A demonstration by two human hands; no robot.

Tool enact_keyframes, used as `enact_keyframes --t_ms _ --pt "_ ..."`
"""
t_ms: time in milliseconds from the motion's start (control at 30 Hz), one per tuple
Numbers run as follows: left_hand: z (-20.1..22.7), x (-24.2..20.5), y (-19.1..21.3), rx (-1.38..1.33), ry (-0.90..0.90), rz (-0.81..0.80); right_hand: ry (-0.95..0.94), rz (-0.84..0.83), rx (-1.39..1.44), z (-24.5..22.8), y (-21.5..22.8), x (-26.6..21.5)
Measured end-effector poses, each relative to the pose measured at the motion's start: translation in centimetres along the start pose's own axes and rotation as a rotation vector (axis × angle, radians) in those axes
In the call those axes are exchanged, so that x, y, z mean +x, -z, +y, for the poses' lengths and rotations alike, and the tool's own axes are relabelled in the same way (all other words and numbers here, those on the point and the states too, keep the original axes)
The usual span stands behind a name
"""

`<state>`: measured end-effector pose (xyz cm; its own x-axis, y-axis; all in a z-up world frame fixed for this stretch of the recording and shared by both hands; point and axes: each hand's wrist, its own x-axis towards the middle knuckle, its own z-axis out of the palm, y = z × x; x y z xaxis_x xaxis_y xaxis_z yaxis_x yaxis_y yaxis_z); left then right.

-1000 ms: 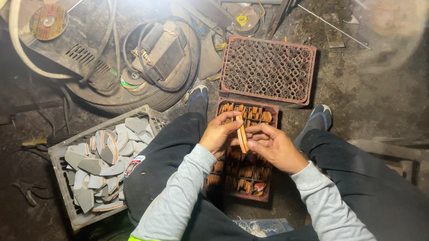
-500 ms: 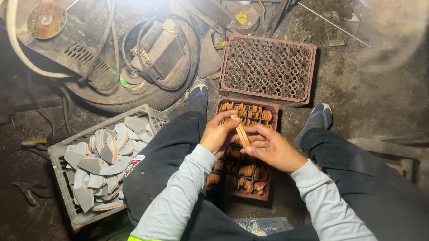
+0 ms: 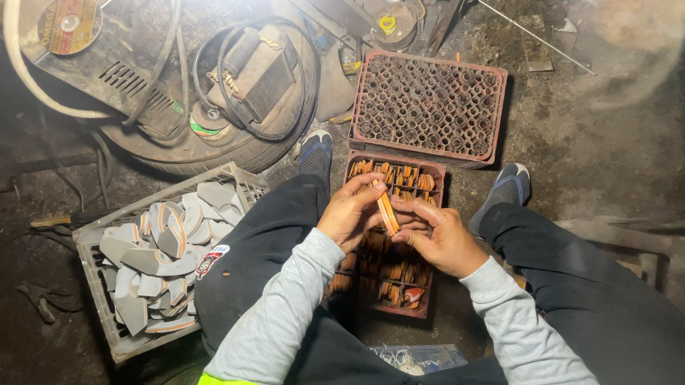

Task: The person sits on the floor and sorts orange brake pads from a crate, peeling off paper labels and placing the pads into a perforated tray. They handle the pads one at a time, occasionally inspecting them before arranging them in the tray.

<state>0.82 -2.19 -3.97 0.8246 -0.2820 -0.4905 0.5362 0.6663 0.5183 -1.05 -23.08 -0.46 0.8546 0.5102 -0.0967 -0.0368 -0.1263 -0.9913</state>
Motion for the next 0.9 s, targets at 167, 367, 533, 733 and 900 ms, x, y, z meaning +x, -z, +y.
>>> enact_keyframes --t_ms 167,367,533,733,900 --pt "0.3 0.1 0.0 0.089 -0.087 0.054 -0.212 -0.122 0.147 -0.3 0.6 0.2" --pt "0.6 0.1 -0.3 0.038 -0.055 0.047 -0.172 -0.034 0.232 -0.2 0.8 0.5" --pt "1.4 -1.0 -1.2 0.071 -0.068 -0.086 -0.073 -0.020 0.166 -1.1 0.3 -0.4" --pt "3.2 -2.8 -3.2 0.267 -0.215 -0.296 0.263 0.166 -0.457 -3.0 0.2 -0.8" --pt "3.9 -3.7 -3.7 0.324 -0.184 -0.286 0.391 0.204 -0.504 -2.9 -0.7 -1.1"
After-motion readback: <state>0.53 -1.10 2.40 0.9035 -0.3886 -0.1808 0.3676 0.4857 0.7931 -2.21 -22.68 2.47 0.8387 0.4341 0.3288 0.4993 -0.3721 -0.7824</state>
